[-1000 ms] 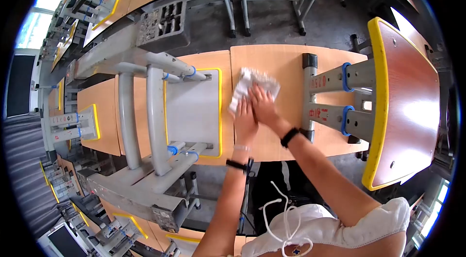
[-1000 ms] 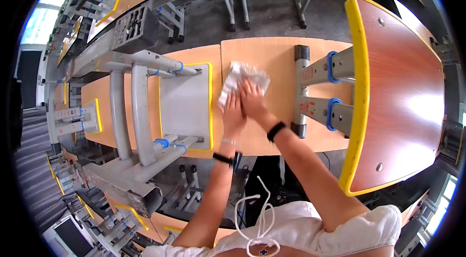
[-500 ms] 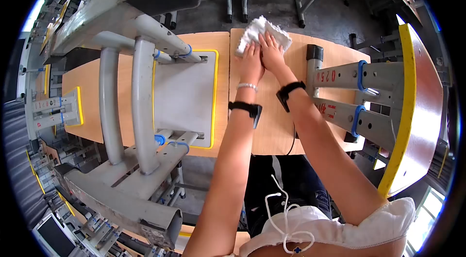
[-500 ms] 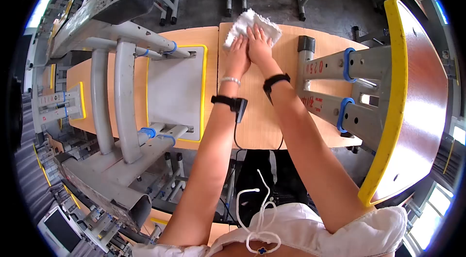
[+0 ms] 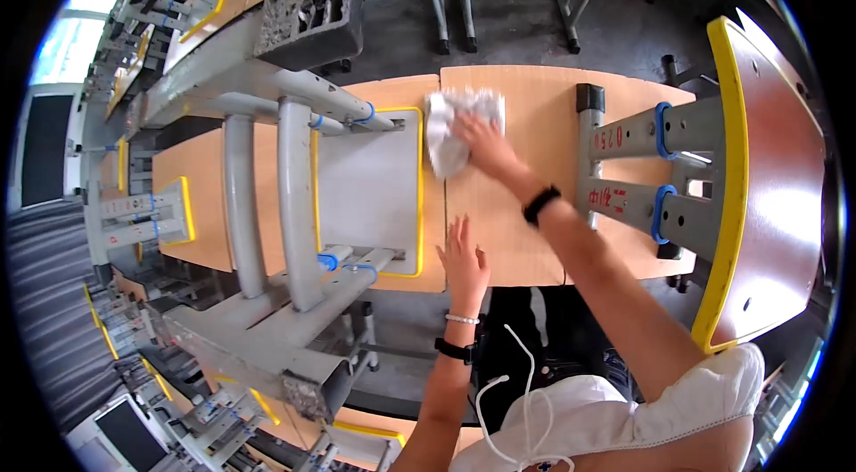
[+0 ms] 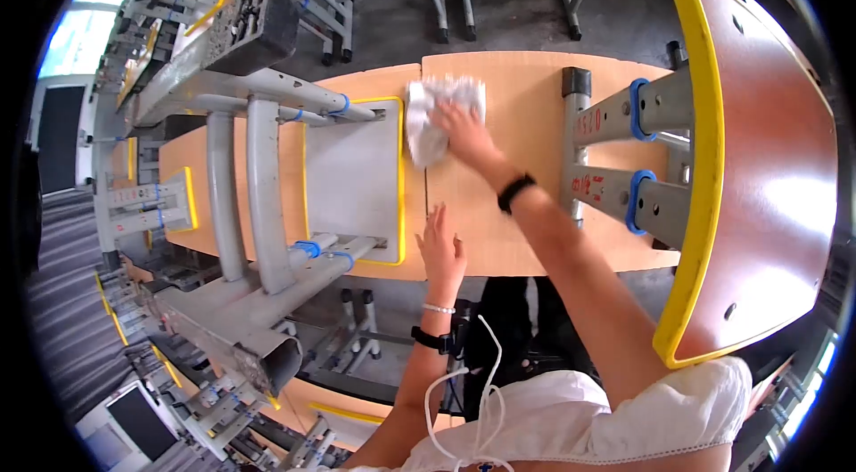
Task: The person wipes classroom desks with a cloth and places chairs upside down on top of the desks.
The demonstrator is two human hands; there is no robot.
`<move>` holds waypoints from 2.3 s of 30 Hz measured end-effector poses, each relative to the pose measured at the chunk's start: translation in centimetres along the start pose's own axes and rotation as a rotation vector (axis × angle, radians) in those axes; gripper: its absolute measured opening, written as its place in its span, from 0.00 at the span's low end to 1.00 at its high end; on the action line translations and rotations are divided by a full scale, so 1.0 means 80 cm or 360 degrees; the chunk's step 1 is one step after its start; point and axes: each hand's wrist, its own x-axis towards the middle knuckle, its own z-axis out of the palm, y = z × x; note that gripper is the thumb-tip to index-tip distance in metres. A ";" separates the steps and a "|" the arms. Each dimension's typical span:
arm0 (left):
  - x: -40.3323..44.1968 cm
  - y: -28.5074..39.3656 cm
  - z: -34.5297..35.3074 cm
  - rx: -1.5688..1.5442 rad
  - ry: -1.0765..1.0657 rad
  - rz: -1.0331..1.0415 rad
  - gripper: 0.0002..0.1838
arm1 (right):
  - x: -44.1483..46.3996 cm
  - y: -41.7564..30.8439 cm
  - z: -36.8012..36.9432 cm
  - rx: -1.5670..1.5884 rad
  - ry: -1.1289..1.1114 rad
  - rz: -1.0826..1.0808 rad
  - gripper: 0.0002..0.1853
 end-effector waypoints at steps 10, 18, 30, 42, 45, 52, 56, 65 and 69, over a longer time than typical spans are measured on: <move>-0.019 -0.023 -0.030 -0.0442 0.0357 -0.0085 0.27 | -0.022 0.026 0.016 -0.0044 0.0246 0.0573 0.24; -0.058 -0.039 -0.002 -0.0041 0.0007 0.0161 0.28 | -0.296 -0.123 -0.012 0.0005 -0.0537 -0.0325 0.26; 0.085 0.073 0.084 0.0148 -0.0208 0.0605 0.23 | -0.240 -0.020 -0.037 0.0026 -0.0436 0.0500 0.35; 0.048 0.012 0.061 0.0049 -0.0035 0.0485 0.26 | -0.231 -0.073 -0.010 -0.0235 -0.0493 0.0060 0.39; -0.020 -0.023 0.045 0.0014 -0.0123 0.0348 0.28 | -0.265 -0.102 -0.011 0.0018 -0.0443 -0.0112 0.37; -0.117 -0.008 0.041 0.0141 -0.0260 0.0468 0.30 | -0.334 -0.063 -0.036 0.0054 -0.0228 -0.0472 0.25; -0.140 0.022 0.053 0.0332 -0.0423 0.0348 0.33 | -0.372 -0.029 -0.051 0.0154 -0.0413 -0.0426 0.24; -0.169 0.117 0.089 0.0388 -0.0783 0.0574 0.34 | -0.476 0.041 -0.098 0.0049 -0.0388 -0.0304 0.23; -0.168 0.176 0.121 0.0372 -0.0829 0.0768 0.33 | -0.523 0.084 -0.133 0.0029 -0.0349 -0.0158 0.22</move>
